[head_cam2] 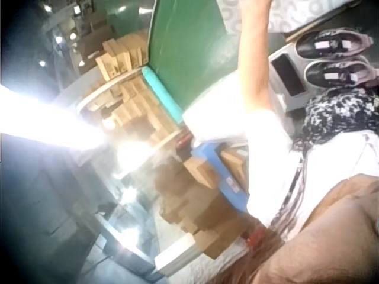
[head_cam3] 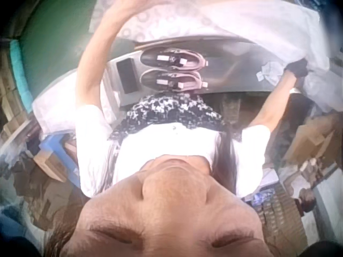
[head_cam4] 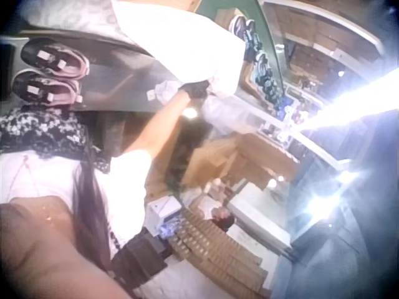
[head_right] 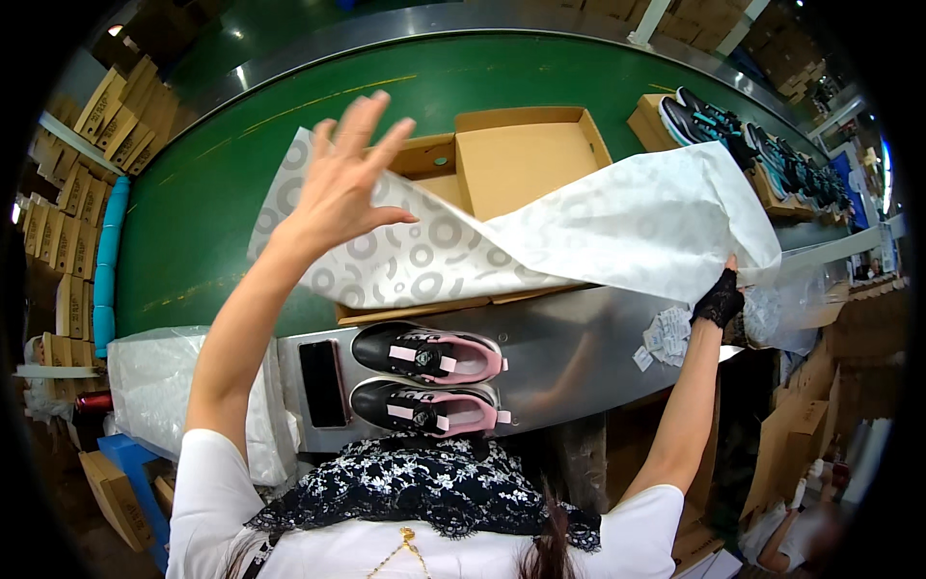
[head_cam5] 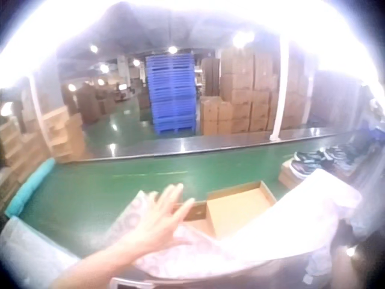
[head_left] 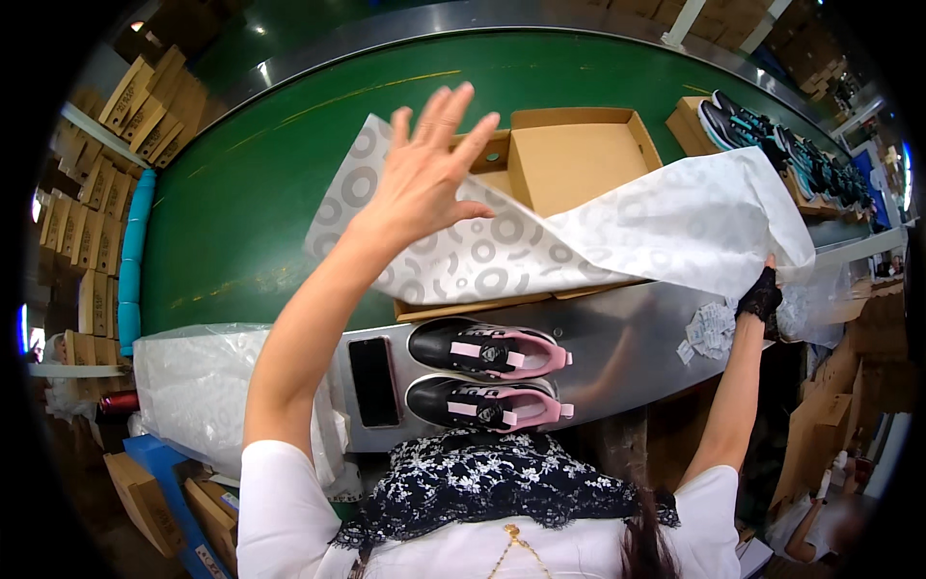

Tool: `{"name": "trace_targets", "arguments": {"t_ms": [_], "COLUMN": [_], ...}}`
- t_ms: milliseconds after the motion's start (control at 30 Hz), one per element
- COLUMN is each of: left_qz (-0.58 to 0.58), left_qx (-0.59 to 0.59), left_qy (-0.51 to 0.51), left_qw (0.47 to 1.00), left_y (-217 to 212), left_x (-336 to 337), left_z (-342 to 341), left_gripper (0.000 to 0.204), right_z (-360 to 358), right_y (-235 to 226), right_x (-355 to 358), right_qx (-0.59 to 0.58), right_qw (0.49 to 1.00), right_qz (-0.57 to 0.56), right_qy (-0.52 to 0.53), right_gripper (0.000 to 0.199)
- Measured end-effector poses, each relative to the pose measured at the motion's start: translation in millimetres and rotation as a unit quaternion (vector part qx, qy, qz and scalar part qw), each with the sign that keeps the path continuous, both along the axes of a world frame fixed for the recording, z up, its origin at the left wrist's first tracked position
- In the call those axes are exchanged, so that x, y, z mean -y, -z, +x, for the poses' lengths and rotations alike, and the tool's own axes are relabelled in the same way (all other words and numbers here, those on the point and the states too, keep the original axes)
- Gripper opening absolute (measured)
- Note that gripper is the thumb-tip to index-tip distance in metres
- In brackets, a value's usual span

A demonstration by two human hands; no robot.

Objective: The person packs multiple pairs of shoes into cardboard boxes on a conveyor belt. They place tissue paper into the boxes, insert the shoes, and close the boxes. The person handles different shoe styles, including pink and teal sneakers, and moves the packed boxes along the belt.

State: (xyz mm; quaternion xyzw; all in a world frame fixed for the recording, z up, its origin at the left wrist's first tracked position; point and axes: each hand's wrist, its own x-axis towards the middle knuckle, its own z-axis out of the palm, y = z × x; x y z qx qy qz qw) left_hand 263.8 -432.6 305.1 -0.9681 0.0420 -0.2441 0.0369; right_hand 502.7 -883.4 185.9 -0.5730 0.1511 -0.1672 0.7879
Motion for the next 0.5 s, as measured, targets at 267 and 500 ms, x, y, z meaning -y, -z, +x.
{"name": "trace_targets", "arguments": {"t_ms": [267,500], "left_qz": [-0.115,0.003], "left_qx": [-0.396,0.073], "left_qy": [-0.011,-0.04], "left_qw": [0.911,0.997], "left_y": [148,14], "left_x": [-12,-64], "left_z": [45,21], "left_gripper": [0.036,0.017], "right_z": [-25,-36], "right_y": [-5,-26], "right_x": [31,-20], "right_qx": [-0.019,-0.039], "right_qw": [0.993,0.992], "right_qz": [-0.106,-0.118], "right_qy": [0.05,0.002], "right_gripper": [0.049,0.056]}}
